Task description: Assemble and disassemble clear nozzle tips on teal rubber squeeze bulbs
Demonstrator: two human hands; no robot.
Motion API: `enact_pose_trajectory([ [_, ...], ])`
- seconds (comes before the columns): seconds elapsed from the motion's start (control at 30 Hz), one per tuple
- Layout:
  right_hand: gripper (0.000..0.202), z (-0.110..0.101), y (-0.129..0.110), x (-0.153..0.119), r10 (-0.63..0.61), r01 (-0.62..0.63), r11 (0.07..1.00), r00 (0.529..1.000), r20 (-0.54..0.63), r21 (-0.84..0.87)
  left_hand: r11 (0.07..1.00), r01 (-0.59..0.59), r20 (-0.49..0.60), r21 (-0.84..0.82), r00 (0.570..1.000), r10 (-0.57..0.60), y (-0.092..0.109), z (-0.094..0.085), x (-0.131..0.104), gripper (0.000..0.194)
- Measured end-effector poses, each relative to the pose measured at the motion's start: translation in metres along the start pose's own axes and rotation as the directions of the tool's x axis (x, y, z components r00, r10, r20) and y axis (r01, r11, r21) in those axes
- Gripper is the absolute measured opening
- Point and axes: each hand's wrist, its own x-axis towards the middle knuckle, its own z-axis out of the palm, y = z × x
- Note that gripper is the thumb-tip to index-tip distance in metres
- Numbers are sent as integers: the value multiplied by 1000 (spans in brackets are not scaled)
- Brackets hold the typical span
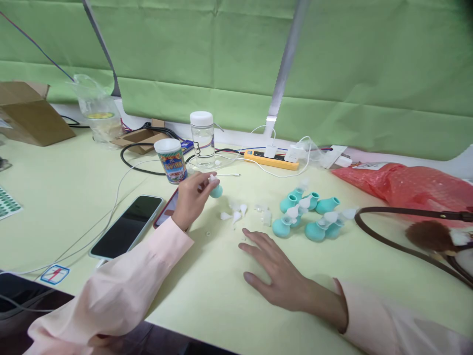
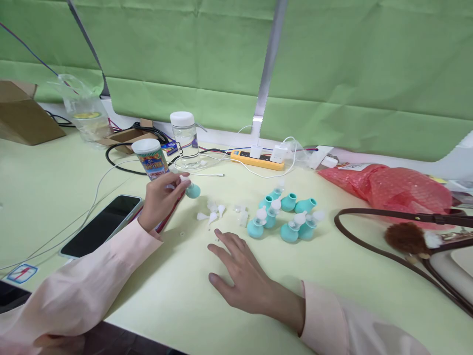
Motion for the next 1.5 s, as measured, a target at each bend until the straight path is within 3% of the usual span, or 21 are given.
enact_pose_trajectory([
  [0.1, 43, 1, 1, -1, 0, 7, 996, 996, 84, -86, 993, -33, 157, 114, 988, 15, -4, 3, -1, 27],
  [0.37, 46, 4, 5, 0, 39, -27, 985, 997, 65, -172, 969, 27, 243, 246, 966, -89, 3, 3, -2, 36],
  [0.53, 56, -3, 10, 7, -3, 17, 981, 997, 72, -193, 973, 49, 381, 224, 915, -134, 2, 3, -1, 42],
  [0.63, 54, -3, 14, 8, 6, 13, 974, 996, 84, -225, 976, 60, 408, 210, 902, -143, 1, 3, -2, 45],
  [0.77, 46, 0, 14, 8, -22, 48, 961, 995, 95, -274, 974, 99, 380, 203, 909, -172, 3, 2, -4, 54],
  [0.83, 41, 0, 13, 7, -55, 71, 959, 996, 65, -274, 973, 98, 270, 208, 951, -153, 5, 3, -6, 55],
  [0.9, 34, -1, 11, 7, -107, 98, 963, 994, -23, -250, 977, 32, 112, 213, 992, -57, 8, 5, -11, 49],
  [0.97, 23, -1, 10, 7, -165, 133, 968, 976, -140, -214, 970, -128, 59, 206, 991, 118, 12, 9, -19, 34],
  [1.03, 15, 0, 10, 8, -194, 151, 969, 956, -222, -197, 933, -334, 252, 135, 922, 294, 16, 15, -29, 21],
  [1.07, 14, 1, 11, 8, -188, 142, 969, 955, -231, -203, 908, -409, 393, 90, 852, 346, 18, 18, -34, 19],
  [1.17, 16, 5, 14, 9, -143, 94, 964, 973, -184, -251, 877, -476, 665, 72, 678, 313, 24, 29, -46, 21],
  [1.23, 14, 8, 17, 10, -129, 81, 959, 977, -168, -270, 881, -467, 732, 75, 626, 270, 25, 33, -50, 25],
  [1.37, 14, 11, 22, 9, -92, 42, 970, 975, -202, -241, 926, -379, 768, -3, 592, 245, 24, 36, -47, 20],
  [1.5, 20, 12, 25, 7, -29, -13, 983, 973, -230, -183, 986, -154, 744, -60, 652, 147, 26, 37, -45, 10],
])
